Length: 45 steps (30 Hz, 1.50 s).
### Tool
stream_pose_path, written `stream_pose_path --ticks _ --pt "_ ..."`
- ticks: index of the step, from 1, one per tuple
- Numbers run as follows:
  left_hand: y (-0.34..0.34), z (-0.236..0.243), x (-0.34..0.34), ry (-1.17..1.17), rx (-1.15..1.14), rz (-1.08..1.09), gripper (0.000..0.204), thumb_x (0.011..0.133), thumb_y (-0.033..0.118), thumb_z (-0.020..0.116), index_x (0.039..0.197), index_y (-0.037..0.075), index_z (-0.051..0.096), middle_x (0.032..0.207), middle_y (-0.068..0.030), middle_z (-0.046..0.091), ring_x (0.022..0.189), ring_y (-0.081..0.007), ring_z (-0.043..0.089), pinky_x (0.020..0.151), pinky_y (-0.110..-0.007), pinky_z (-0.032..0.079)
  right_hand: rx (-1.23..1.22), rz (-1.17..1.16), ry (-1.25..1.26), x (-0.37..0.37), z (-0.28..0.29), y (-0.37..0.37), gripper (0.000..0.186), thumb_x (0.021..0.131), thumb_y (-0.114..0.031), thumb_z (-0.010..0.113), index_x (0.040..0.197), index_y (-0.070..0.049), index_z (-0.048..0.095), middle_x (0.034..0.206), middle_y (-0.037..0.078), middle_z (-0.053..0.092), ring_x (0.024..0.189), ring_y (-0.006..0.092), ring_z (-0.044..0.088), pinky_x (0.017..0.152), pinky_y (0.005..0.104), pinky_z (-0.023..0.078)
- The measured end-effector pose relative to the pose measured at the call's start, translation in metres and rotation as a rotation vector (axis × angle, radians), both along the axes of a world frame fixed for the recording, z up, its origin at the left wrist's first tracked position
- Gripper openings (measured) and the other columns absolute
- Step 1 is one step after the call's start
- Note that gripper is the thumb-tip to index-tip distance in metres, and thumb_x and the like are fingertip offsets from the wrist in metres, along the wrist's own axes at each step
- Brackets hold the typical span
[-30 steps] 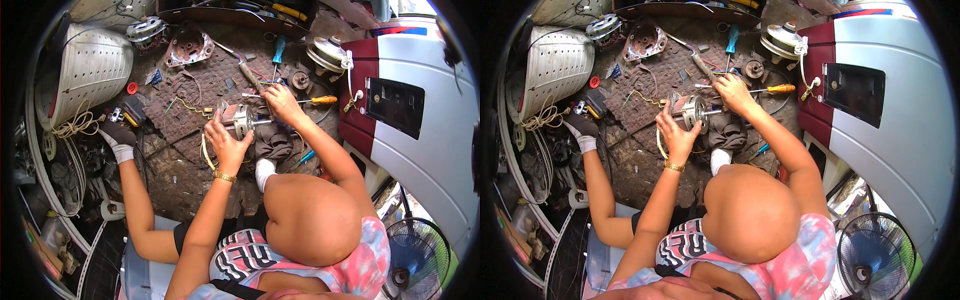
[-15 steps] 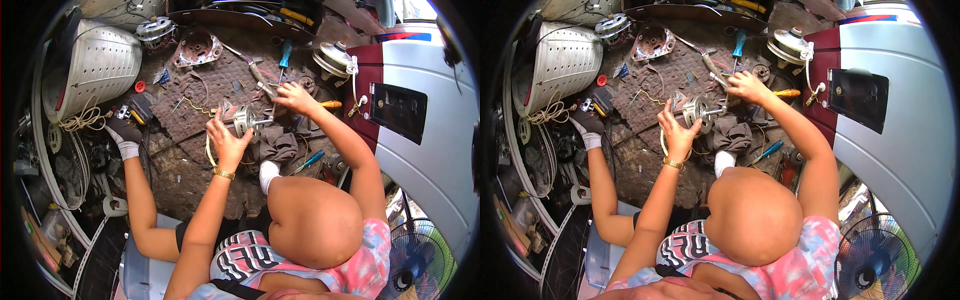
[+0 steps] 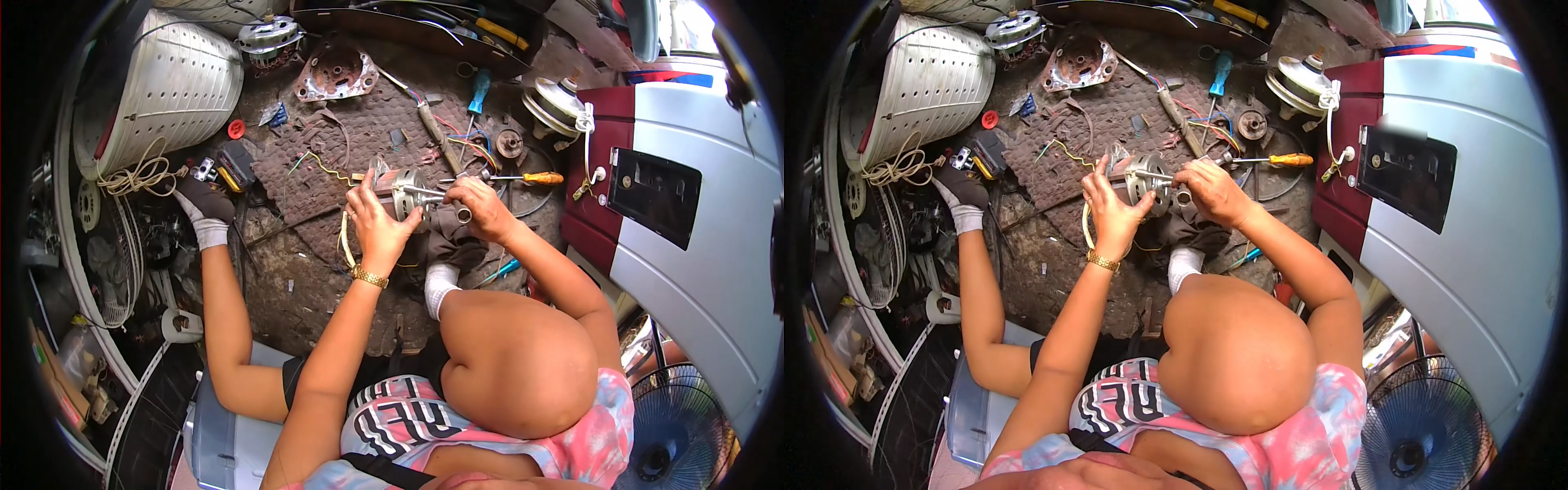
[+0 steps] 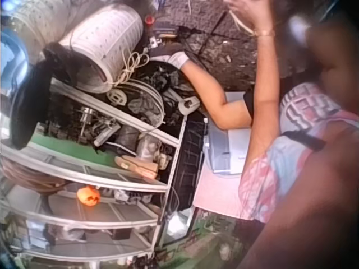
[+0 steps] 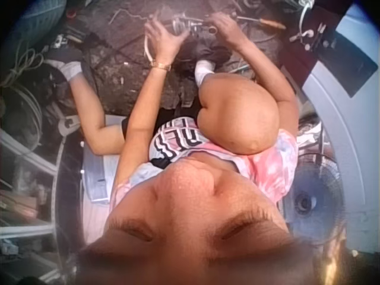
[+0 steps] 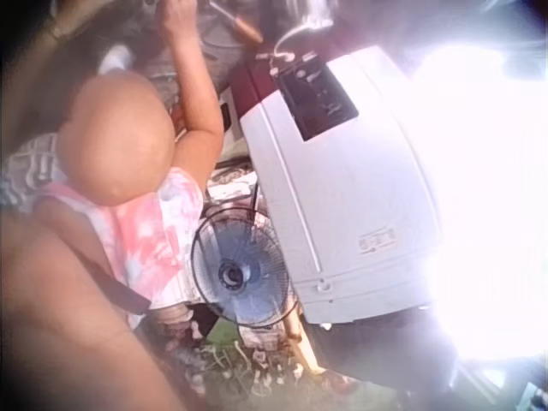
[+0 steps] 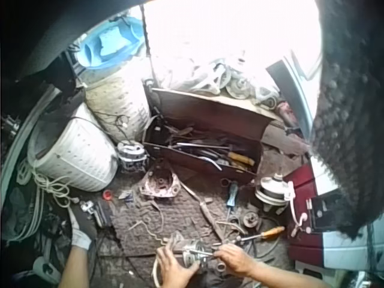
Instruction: The person repairs a washing machine motor by assembling its casing parts, tapping them into place with a hammer, and adjusting components using a screwdriver.
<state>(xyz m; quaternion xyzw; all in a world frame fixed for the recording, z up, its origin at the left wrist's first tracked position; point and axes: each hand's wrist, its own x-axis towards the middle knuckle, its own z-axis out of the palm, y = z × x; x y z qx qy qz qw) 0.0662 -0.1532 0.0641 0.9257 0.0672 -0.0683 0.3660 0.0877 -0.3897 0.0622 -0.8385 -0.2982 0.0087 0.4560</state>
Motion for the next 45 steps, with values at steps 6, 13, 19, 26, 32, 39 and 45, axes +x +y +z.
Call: stream_pose_path --ticks 6,13,19,26,32,39,45 --pt "0.002 -0.002 -0.001 -0.019 -0.005 -0.011 0.108 0.065 0.038 0.093 0.152 0.006 0.038 0.132 -0.0202 0.046 0.127 -0.0415 0.045 0.11 -0.053 0.038 -0.141 0.199 -0.08 0.028 0.002 -0.005 0.027 0.083 -0.005 0.064 0.11 -0.009 0.062 0.097 0.007 0.059 0.094 0.0277 0.061 0.084 0.0412 0.046" --pt "0.007 -0.002 0.0 0.017 -0.026 -0.009 0.109 0.065 0.037 0.094 0.153 0.007 0.037 0.132 -0.0201 0.046 0.127 -0.042 0.045 0.111 -0.052 0.038 -0.327 0.304 -0.382 0.054 0.014 -0.007 0.031 0.078 -0.02 0.072 0.108 -0.015 0.07 0.115 -0.001 0.066 0.106 0.0247 0.06 0.099 0.0483 0.044" --pt "0.007 -0.001 0.002 -0.007 -0.055 -0.025 0.109 0.064 0.038 0.094 0.153 0.007 0.037 0.132 -0.02 0.045 0.128 -0.0416 0.044 0.111 -0.053 0.038 -0.299 0.373 -0.17 0.053 0.012 -0.009 0.034 0.084 -0.011 0.073 0.118 -0.01 0.068 0.112 0.001 0.07 0.1 0.0218 0.064 0.091 0.0399 0.052" --pt "-0.003 0.003 0.001 0.002 -0.028 0.009 0.105 0.066 0.037 0.094 0.151 0.007 0.04 0.131 -0.0194 0.047 0.128 -0.0402 0.044 0.11 -0.052 0.037 0.592 -0.548 1.482 0.008 0.008 0.021 0.032 0.106 -0.02 0.059 0.128 0.001 0.049 0.091 0.015 0.074 0.064 0.0202 0.07 0.058 0.0336 0.058" --pt "0.005 0.003 0.003 -0.02 -0.051 0.005 0.101 0.069 0.035 0.093 0.151 0.008 0.041 0.131 -0.0192 0.047 0.128 -0.0397 0.044 0.111 -0.051 0.036 -0.277 -0.263 -0.026 0.023 0.022 -0.012 0.028 0.085 -0.013 0.075 0.113 -0.009 0.07 0.114 0.008 0.073 0.093 0.0294 0.066 0.084 0.0396 0.055" --pt "-0.003 0.005 0.0 -0.019 -0.017 0.023 0.102 0.069 0.038 0.093 0.15 0.007 0.04 0.13 -0.0189 0.048 0.127 -0.0398 0.044 0.111 -0.051 0.036 -0.2 -0.068 0.008 0.027 0.012 -0.008 0.019 0.089 -0.018 0.075 0.106 -0.01 0.076 0.101 0.005 0.076 0.086 0.0267 0.068 0.077 0.0387 0.055" --pt "-0.005 0.005 -0.002 -0.041 0.019 -0.001 0.103 0.066 0.038 0.093 0.149 0.006 0.041 0.131 -0.0198 0.048 0.126 -0.0408 0.045 0.109 -0.052 0.037 0.303 -0.402 1.453 0.007 0.01 0.001 0.055 0.108 -0.041 0.056 0.071 -0.002 0.067 0.057 0.006 0.061 0.05 0.0131 0.059 0.049 0.0297 0.047"
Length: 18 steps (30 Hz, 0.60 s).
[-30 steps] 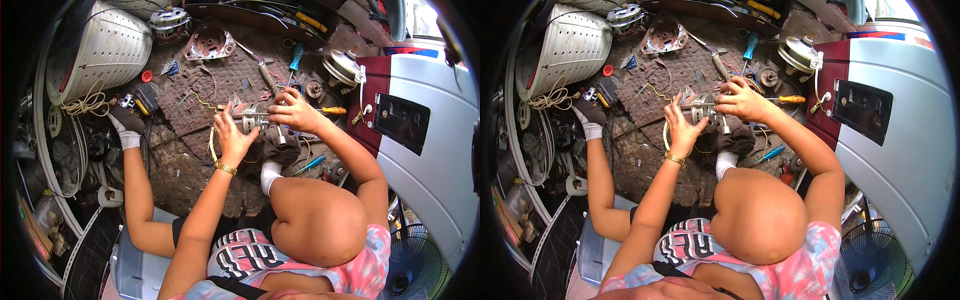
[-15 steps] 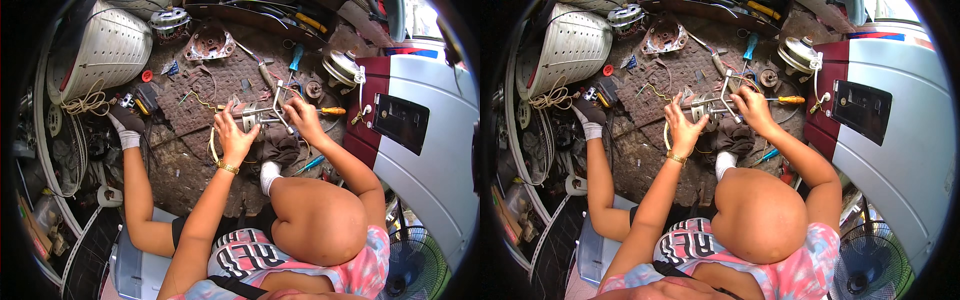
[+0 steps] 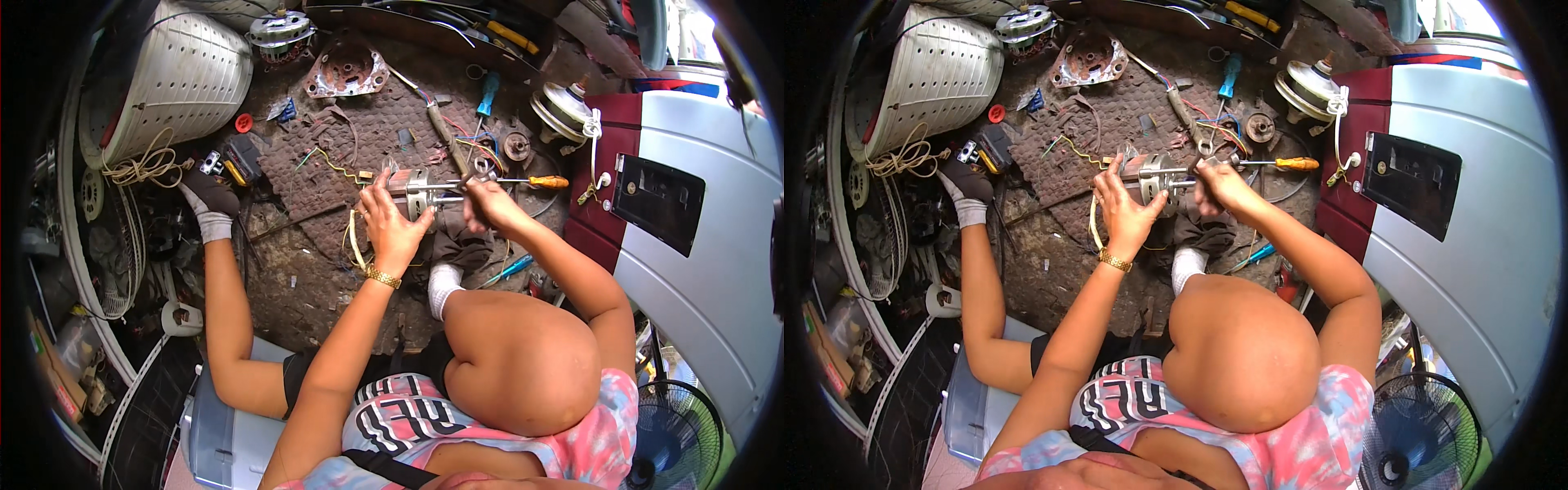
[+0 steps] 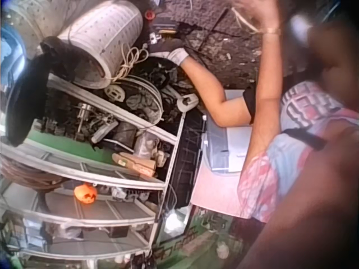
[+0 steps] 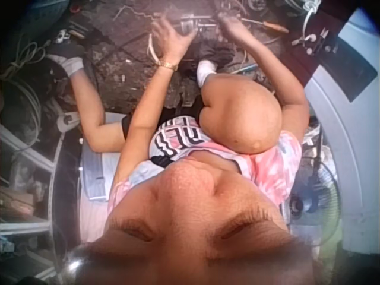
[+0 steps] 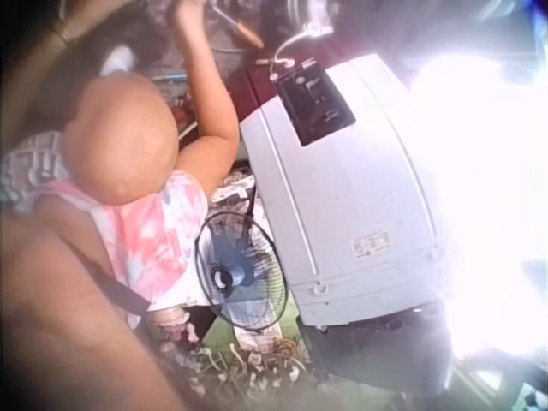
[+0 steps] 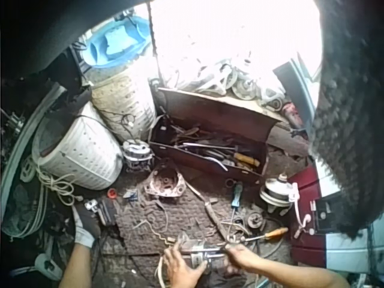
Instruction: The person repairs a washing machine motor by assembling its casing parts, tapping them into place with a hammer, and adjusting components using a screwdriver.
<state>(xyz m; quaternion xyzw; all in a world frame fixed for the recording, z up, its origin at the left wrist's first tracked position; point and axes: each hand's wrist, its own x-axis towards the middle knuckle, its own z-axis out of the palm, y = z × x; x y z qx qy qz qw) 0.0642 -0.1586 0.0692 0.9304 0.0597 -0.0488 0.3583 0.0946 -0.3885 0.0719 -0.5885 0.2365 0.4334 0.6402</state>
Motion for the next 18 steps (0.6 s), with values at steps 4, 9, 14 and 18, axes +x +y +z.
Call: stream_pose_path --ticks 4,9,14,18 --pt "0.001 0.001 0.002 0.005 0.008 -0.007 0.102 0.066 0.037 0.092 0.149 0.006 0.041 0.131 -0.0202 0.048 0.126 -0.0413 0.046 0.109 -0.052 0.038 -0.638 0.264 -1.251 0.015 0.016 -0.017 0.022 0.095 -0.02 0.073 0.094 0.002 0.072 0.078 0.016 0.071 0.063 0.0327 0.066 0.061 0.0394 0.051" --pt "-0.004 0.0 0.003 -0.016 0.008 -0.007 0.103 0.066 0.037 0.092 0.149 0.006 0.04 0.131 -0.0199 0.048 0.125 -0.0414 0.046 0.108 -0.052 0.039 -0.366 0.218 -0.966 0.003 -0.005 -0.011 0.021 0.098 -0.019 0.07 0.1 0.001 0.07 0.077 0.014 0.071 0.063 0.0246 0.068 0.059 0.0374 0.053" --pt "0.001 0.0 -0.003 0.019 0.007 0.003 0.102 0.066 0.037 0.092 0.149 0.006 0.041 0.13 -0.0194 0.048 0.126 -0.0402 0.046 0.109 -0.052 0.038 0.31 0.019 0.345 0.012 0.007 -0.018 0.034 0.107 -0.031 0.059 0.092 -0.002 0.069 0.063 0.008 0.067 0.048 0.0162 0.061 0.046 0.031 0.049" --pt "0.009 0.0 -0.002 0.021 0.013 -0.007 0.101 0.066 0.037 0.092 0.148 0.004 0.041 0.13 -0.0193 0.048 0.126 -0.0397 0.045 0.11 -0.051 0.038 -0.638 0.469 -0.965 0.015 0.024 -0.018 0.029 0.091 -0.025 0.077 0.105 0.0 0.071 0.071 0.013 0.07 0.062 0.0305 0.07 0.062 0.0407 0.055"
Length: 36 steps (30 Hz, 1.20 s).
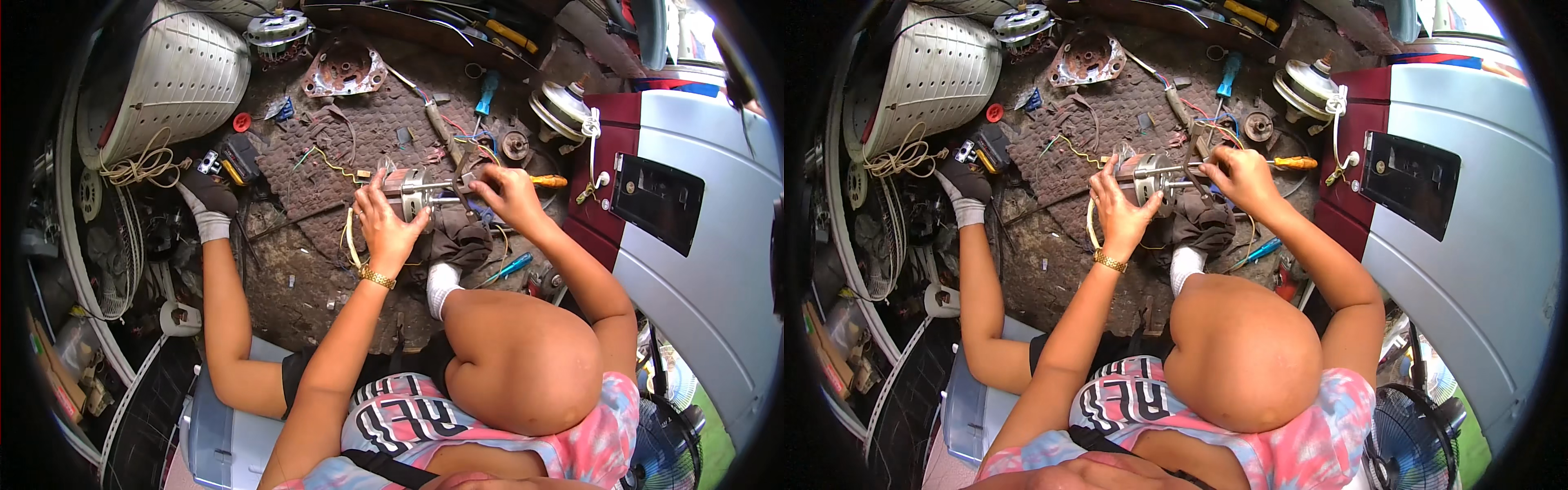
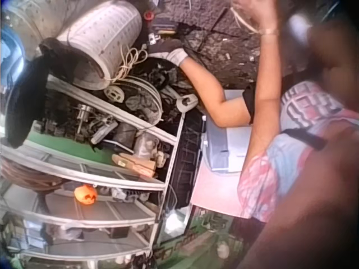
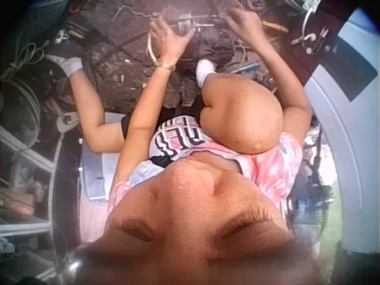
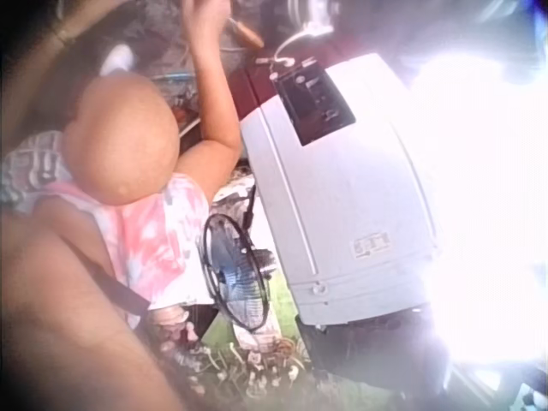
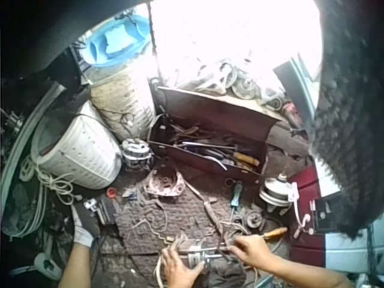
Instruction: The person repairs a washing machine motor by assembling its casing parts, tapping them into place with a hammer, and adjusting components using a screwdriver.
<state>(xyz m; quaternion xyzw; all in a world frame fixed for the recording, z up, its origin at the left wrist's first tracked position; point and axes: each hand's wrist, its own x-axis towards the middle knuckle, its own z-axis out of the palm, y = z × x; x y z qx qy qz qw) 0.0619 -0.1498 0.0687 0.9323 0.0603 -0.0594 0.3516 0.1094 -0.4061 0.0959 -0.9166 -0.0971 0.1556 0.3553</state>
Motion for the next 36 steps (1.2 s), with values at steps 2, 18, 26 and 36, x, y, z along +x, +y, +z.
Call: stream_pose_path --ticks 2,18,26,36 --pt "-0.006 0.001 0.001 0.0 -0.002 -0.002 0.101 0.066 0.037 0.092 0.148 0.004 0.041 0.13 -0.0193 0.048 0.126 -0.0397 0.045 0.11 -0.051 0.038 0.094 0.023 -0.172 0.0 -0.003 0.004 0.029 0.089 -0.024 0.078 0.104 0.0 0.071 0.072 0.013 0.071 0.065 0.033 0.071 0.063 0.0413 0.055" --pt "-0.006 0.001 0.0 -0.033 -0.023 -0.013 0.102 0.065 0.04 0.092 0.147 0.005 0.042 0.128 -0.019 0.048 0.123 -0.0404 0.046 0.108 -0.052 0.039 -0.16 0.385 -0.429 0.003 0.018 -0.006 0.036 0.086 -0.019 0.071 0.121 -0.011 0.068 0.137 0.006 0.065 0.108 0.0278 0.066 0.085 0.0414 0.055" --pt "-0.005 0.0 0.001 -0.022 -0.008 -0.015 0.101 0.066 0.039 0.092 0.147 0.005 0.041 0.128 -0.0194 0.047 0.124 -0.041 0.046 0.108 -0.052 0.038 -0.009 0.596 -0.648 0.02 -0.02 -0.015 0.036 0.079 -0.016 0.072 0.114 -0.013 0.072 0.135 0.005 0.066 0.106 0.0276 0.066 0.087 0.0416 0.057" --pt "-0.005 0.001 -0.002 -0.012 -0.012 0.002 0.103 0.064 0.036 0.093 0.148 0.005 0.041 0.128 -0.0192 0.048 0.124 -0.0407 0.046 0.109 -0.051 0.038 0.921 -0.599 1.361 -0.021 -0.014 0.016 0.037 0.106 -0.033 0.061 0.083 -0.004 0.067 0.067 0.006 0.066 0.051 0.0215 0.062 0.044 0.0316 0.045"
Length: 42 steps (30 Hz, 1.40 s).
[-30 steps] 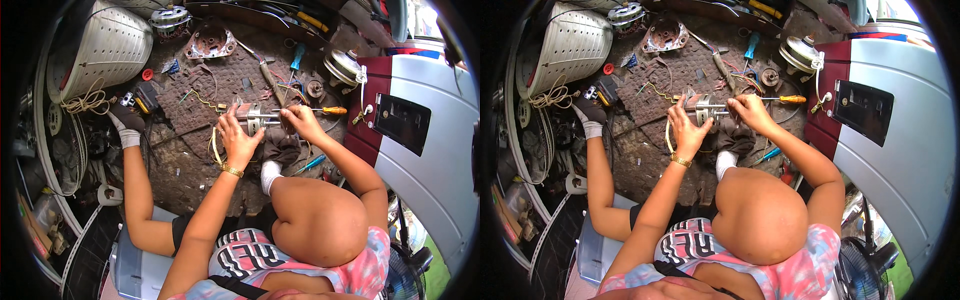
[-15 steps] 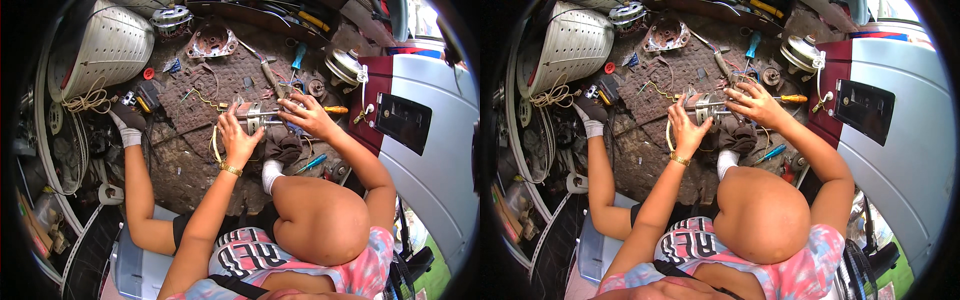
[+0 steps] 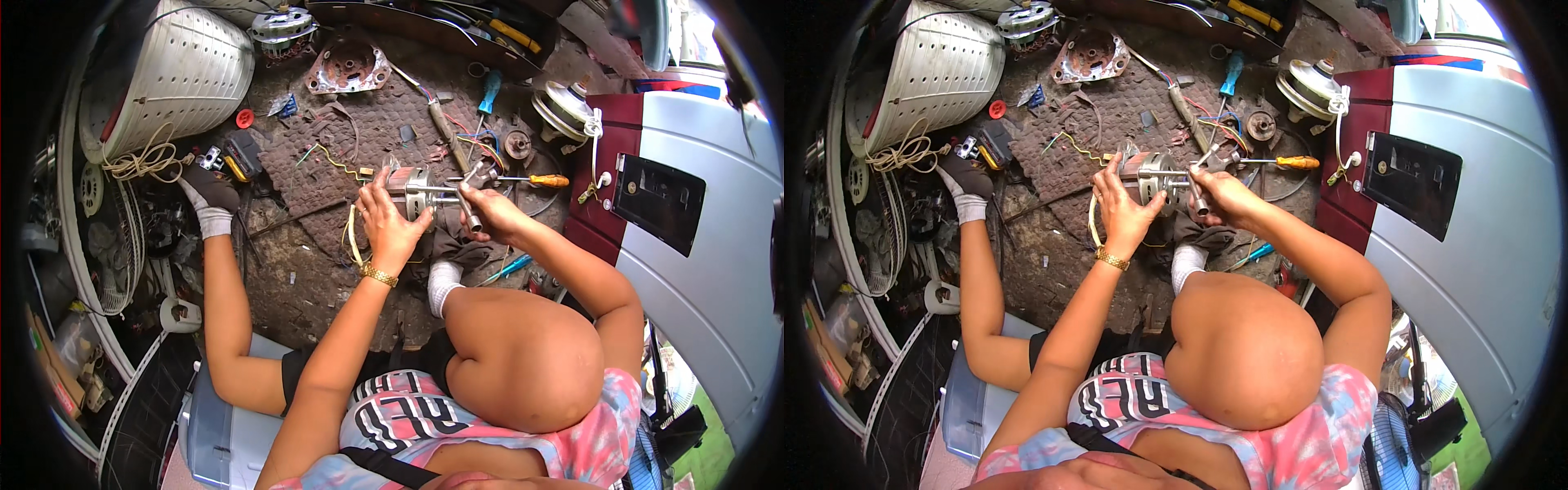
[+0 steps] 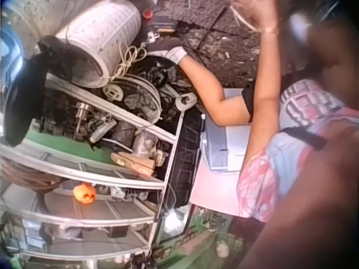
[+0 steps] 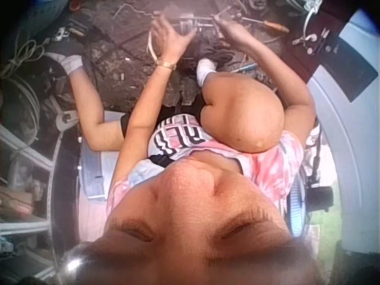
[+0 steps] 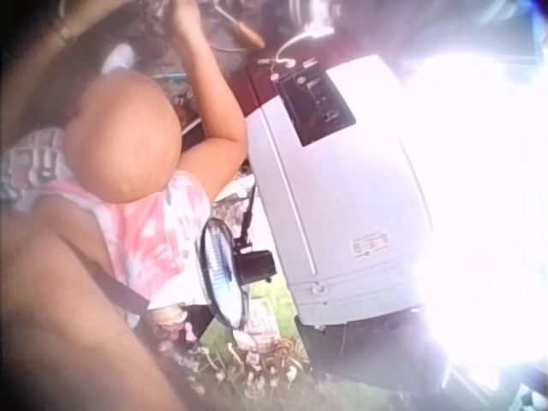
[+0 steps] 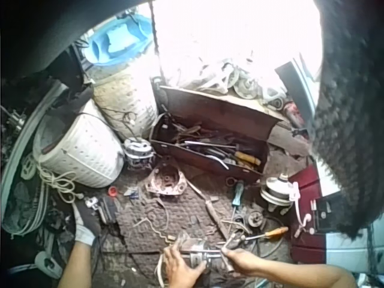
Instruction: The person repairs a washing machine motor by assembling its casing parts, tapping them into place with a hammer, and adjusting components using a screwdriver.
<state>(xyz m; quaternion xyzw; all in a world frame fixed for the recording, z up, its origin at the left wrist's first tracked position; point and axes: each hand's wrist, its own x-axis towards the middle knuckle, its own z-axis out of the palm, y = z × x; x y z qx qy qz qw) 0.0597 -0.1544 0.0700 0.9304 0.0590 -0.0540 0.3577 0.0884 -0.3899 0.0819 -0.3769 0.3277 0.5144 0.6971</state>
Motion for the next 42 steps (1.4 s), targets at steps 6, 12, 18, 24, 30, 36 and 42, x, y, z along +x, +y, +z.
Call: stream_pose_path --ticks 6,12,18,24,30,36,42 --pt "0.001 -0.001 0.0 -0.029 0.032 -0.024 0.102 0.066 0.039 0.091 0.148 0.006 0.042 0.127 -0.0191 0.049 0.124 -0.0408 0.047 0.109 -0.051 0.038 -0.942 0.589 -1.868 0.019 0.009 -0.016 0.021 0.087 -0.016 0.077 0.106 -0.008 0.074 0.078 0.011 0.068 0.067 0.0293 0.062 0.067 0.0371 0.055" --pt "-0.011 -0.002 0.0 -0.039 0.03 -0.032 0.102 0.066 0.041 0.091 0.148 0.006 0.042 0.127 -0.0191 0.049 0.122 -0.0409 0.047 0.108 -0.051 0.038 -0.747 0.395 -1.715 0.009 -0.024 -0.016 0.016 0.096 -0.022 0.072 0.09 -0.008 0.071 0.066 0.006 0.061 0.057 0.0232 0.055 0.055 0.038 0.049" --pt "0.002 -0.005 -0.003 -0.055 0.013 -0.017 0.103 0.066 0.043 0.091 0.148 0.005 0.042 0.127 -0.0187 0.048 0.122 -0.041 0.047 0.107 -0.052 0.039 -0.08 0.237 -0.071 0.0 -0.011 -0.009 0.055 0.107 -0.05 0.049 0.071 -0.009 0.057 0.048 0.003 0.046 0.039 0.0176 0.042 0.04 0.0324 0.032" --pt "0.007 -0.006 -0.002 -0.011 0.007 0.003 0.103 0.066 0.044 0.091 0.147 0.005 0.042 0.127 -0.0187 0.048 0.123 -0.0408 0.047 0.107 -0.052 0.038 -1.031 0.607 -1.638 0.007 0.016 -0.013 0.03 0.092 -0.033 0.075 0.091 -0.004 0.072 0.077 0.016 0.069 0.073 0.0363 0.068 0.064 0.0466 0.052" --pt "-0.01 -0.004 -0.007 -0.058 0.044 -0.04 0.103 0.068 0.047 0.09 0.148 0.004 0.042 0.127 -0.0192 0.049 0.122 -0.0403 0.047 0.108 -0.053 0.038 -0.645 0.546 -0.911 0.012 -0.014 -0.01 0.049 0.107 -0.036 0.057 0.072 -0.002 0.067 0.054 0.01 0.059 0.047 0.0232 0.058 0.047 0.0391 0.043" --pt "0.003 -0.008 -0.014 -0.071 0.038 -0.02 0.101 0.07 0.048 0.088 0.147 0.003 0.043 0.125 -0.0197 0.049 0.121 -0.0401 0.046 0.107 -0.052 0.038 -0.135 0.364 -0.225 0.01 0.009 -0.006 0.048 0.107 -0.038 0.055 0.071 -0.008 0.064 0.053 0.003 0.054 0.044 0.0164 0.054 0.039 0.0294 0.037" --pt "0.002 -0.005 -0.007 -0.056 0.022 -0.036 0.1 0.069 0.043 0.09 0.148 0.002 0.043 0.126 -0.0195 0.049 0.122 -0.0401 0.046 0.107 -0.052 0.039 -0.95 0.877 -1.781 0.018 0.031 -0.026 0.023 0.084 -0.019 0.07 0.105 -0.011 0.074 0.124 0.008 0.069 0.101 0.0258 0.067 0.077 0.0376 0.055"
